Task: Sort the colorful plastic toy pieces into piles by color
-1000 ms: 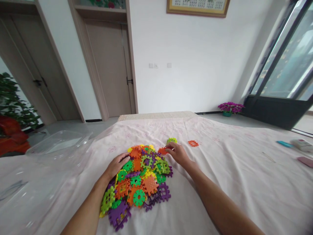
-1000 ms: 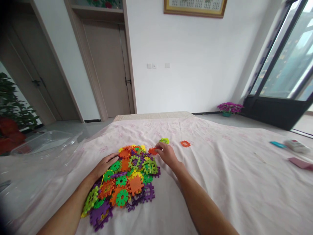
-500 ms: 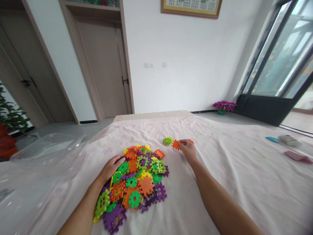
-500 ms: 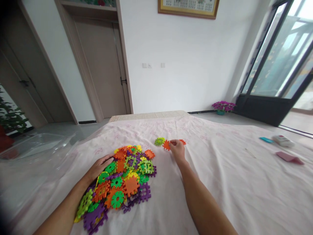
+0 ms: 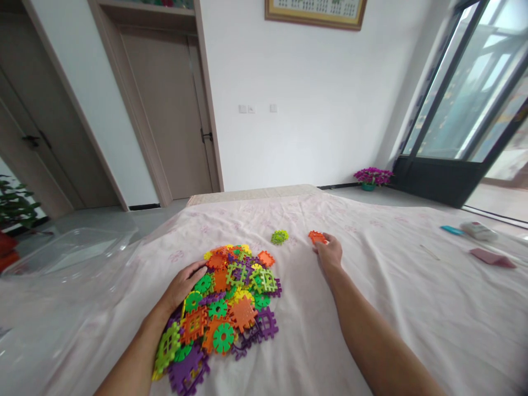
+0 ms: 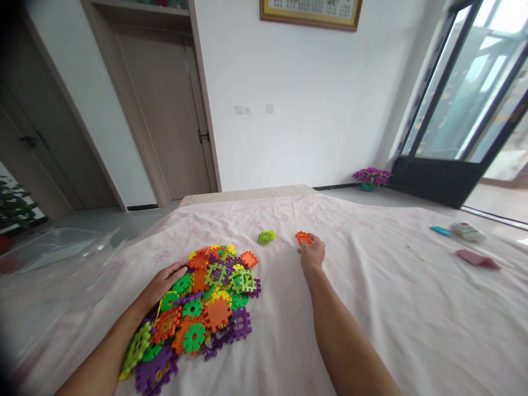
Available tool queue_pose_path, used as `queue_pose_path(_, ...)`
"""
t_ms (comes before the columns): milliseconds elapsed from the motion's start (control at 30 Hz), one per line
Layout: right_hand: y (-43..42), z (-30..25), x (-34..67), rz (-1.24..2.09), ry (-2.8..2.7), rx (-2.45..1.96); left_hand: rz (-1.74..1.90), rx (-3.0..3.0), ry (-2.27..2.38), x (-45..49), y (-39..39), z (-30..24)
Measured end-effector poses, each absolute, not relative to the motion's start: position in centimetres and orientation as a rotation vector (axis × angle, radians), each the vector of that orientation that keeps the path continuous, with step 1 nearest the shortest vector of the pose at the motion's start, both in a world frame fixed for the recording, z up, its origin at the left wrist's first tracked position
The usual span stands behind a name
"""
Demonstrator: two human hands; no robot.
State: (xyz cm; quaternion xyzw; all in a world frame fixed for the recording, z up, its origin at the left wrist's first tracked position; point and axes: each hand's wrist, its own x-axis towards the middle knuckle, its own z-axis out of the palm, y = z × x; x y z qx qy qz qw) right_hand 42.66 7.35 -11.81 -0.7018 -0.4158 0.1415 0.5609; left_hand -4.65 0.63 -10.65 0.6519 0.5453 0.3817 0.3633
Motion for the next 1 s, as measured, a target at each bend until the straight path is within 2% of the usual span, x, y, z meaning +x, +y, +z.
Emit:
queue_pose_path(133,6.8,-11.4,42.7,0.018,-1.02,-1.913,0.985,1.693,1.412,-4.7,0.8,-10.8)
queue_pose_path(300,6.4,-11.5,43.4,-0.124,-1.364,-2.116,0.982,1.707,1.41,-4.9,0.9,-11.0)
queue_pose_path(433,6.8,-11.8,43.5,-0.066,-1.483,-2.037,0.985,1.717,1.416,-4.9,0.9,-11.0)
queue_pose_path(567,6.9,-11.4,42.2,-0.147,-1.483,-1.872,0.975,1.712,1.428,-4.9,0.9,-11.0)
queue_pose_path(633,6.9,-11.1,40.9,-0.08,-1.559,-1.75,0.968,1.714,1.426,-5.0,0.9,-11.1)
queue_pose_path(800,6.2,-10.9,36.2,0.36,-1.937,-1.386,0.973,1.728,1.415,-5.1,1.1,-11.3)
queue_pose_path(1000,5.1,-11.2,32.4,0.387,-2.129,-1.292,0.987,1.732,1.423,-5.1,1.1,-11.3)
